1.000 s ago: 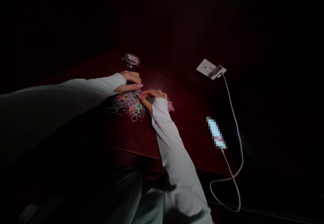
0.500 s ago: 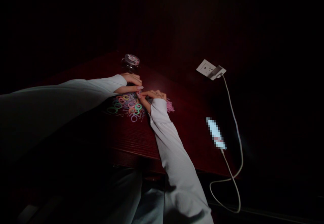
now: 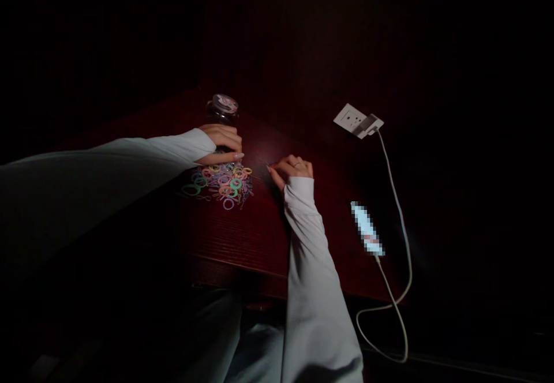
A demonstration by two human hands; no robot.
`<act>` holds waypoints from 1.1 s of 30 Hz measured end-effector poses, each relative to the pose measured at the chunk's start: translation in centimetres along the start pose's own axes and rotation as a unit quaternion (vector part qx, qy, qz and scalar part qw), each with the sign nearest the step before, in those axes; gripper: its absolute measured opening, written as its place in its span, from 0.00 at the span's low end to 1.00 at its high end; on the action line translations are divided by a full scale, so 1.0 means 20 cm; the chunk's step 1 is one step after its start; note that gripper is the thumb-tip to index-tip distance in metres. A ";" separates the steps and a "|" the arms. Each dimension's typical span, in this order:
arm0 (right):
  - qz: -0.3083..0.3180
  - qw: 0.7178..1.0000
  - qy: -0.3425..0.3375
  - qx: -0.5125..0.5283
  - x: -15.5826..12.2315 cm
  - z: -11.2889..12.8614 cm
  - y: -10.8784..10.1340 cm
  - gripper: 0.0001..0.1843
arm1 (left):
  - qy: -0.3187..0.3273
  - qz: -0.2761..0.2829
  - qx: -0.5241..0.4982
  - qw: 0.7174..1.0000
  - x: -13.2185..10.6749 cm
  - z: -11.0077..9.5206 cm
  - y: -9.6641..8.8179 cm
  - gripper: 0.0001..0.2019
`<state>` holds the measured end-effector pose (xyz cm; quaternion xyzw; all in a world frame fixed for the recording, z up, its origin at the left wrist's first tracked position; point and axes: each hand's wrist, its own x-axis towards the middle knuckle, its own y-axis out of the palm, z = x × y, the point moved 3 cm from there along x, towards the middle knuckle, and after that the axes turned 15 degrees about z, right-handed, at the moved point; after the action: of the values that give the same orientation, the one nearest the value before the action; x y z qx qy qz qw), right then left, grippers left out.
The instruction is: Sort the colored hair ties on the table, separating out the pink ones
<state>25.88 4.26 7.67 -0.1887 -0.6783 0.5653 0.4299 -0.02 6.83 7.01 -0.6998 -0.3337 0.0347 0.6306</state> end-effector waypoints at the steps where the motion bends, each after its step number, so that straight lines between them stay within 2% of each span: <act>1: -0.004 1.000 0.015 -0.023 -0.04 -0.05 -0.03 0.21 | -0.001 0.005 0.010 1.000 0.00 0.00 0.00 0.20; 5: -0.004 0.994 0.073 -0.086 -0.19 -0.23 -0.10 0.23 | -0.005 0.012 0.022 1.000 0.00 0.00 0.01 0.19; 8: 0.017 0.991 0.090 -0.100 -0.23 -0.32 -0.07 0.24 | -0.011 0.013 0.026 1.000 0.00 0.00 0.00 0.19; 11: 0.054 0.989 0.103 -0.090 -0.22 -0.37 -0.02 0.22 | -0.009 0.026 0.046 0.999 -0.01 -0.01 0.00 0.21; 17: 0.089 0.988 0.119 -0.047 -0.21 -0.39 0.01 0.18 | -0.008 0.060 0.073 0.995 0.00 -0.01 -0.02 0.21; 21: 0.057 0.990 0.126 0.007 -0.22 -0.41 0.00 0.21 | -0.007 0.059 0.072 0.996 0.00 -0.01 -0.02 0.20; 25: 0.005 0.984 0.125 0.130 -0.22 -0.39 0.01 0.26 | -0.014 0.028 0.051 0.998 0.00 0.00 0.00 0.20; 27: 0.001 0.975 0.115 0.192 -0.21 -0.36 0.05 0.32 | -0.022 0.015 0.034 0.999 -0.01 0.01 0.00 0.20; 30: 0.039 0.972 0.081 0.218 -0.18 -0.30 0.14 0.42 | -0.028 0.014 0.026 0.999 -0.01 0.01 0.01 0.21; 31: 0.049 0.971 0.074 0.221 -0.17 -0.28 0.17 0.42 | -0.031 0.013 0.026 0.999 -0.01 0.01 0.01 0.21; 33: 0.077 0.967 0.086 0.227 -0.13 -0.27 0.22 0.37 | -0.031 0.013 0.026 0.999 -0.02 0.00 0.00 0.21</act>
<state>30.63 6.91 2.48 -0.1862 -0.4761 0.7174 0.4732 -0.33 6.69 6.86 -0.6861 -0.3427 0.0735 0.6375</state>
